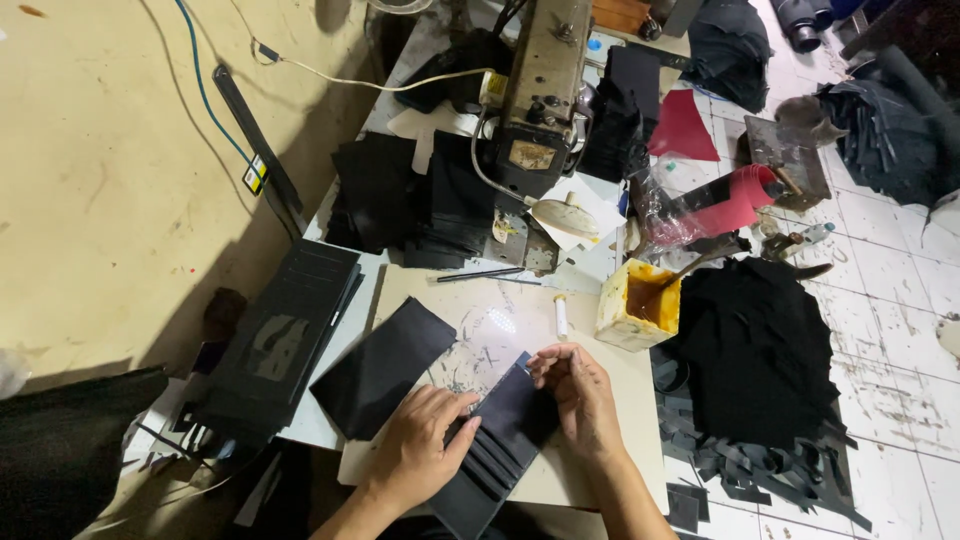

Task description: The person lays a black leather panel on the work table, applies glue along its top edge using a small stick from a yellow glue container, then folds and presses the edge over. They align the panel with other cut leather pieces, stack the assembled panels, and repeat the gluing and folding on additional pieces.

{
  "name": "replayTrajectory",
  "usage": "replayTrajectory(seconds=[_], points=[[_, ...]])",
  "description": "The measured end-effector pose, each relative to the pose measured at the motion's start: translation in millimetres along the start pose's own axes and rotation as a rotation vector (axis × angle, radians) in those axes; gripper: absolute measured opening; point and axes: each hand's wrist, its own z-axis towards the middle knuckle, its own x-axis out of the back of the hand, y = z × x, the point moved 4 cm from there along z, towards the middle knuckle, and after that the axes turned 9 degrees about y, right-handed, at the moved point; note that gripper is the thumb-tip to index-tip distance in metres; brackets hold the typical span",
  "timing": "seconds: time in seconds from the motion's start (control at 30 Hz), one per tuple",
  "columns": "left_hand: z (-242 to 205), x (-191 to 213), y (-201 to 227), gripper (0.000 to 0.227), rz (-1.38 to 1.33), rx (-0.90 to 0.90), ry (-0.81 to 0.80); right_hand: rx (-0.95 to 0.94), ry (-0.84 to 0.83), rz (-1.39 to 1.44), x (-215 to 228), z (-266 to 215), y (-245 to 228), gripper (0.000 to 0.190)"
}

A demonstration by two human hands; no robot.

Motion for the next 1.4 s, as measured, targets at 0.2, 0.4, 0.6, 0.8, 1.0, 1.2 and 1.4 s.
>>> replayTrajectory(seconds=[0.2,0.4,0.6,0.8,1.0,1.2,1.4], points=[[0,0,0,0.023,0.037,0.025,-0.026,0.009,-0.028,-0.057,-6,-2,-4,0.039],[1,0,1,0.023,0.019,0.029,-0.037,0.025,-0.036,-0.044,-10,-4,-8,0.036],[2,1,0,0.024,0.007,0.031,-0.055,0.021,-0.025,-0.024,-6,-5,-6,0.036],[3,-1,-2,0.022,-0.006,0.066,-0.060,0.022,0.001,-0.082,-6,-5,-8,0.036],[8,1,-1,0.022,-0.024,0.029,-0.049,-0.003,0.035,-0.021,-8,-5,-9,0.035],[9,-1,-3,0.028,-0.056,0.027,-0.041,0.037,0.008,-0.065,-2,-3,-5,0.037],[8,-1,-6,0.039,-0.048,0.040,-0.047,0.018,0.022,-0.065,-3,-4,-5,0.038]])
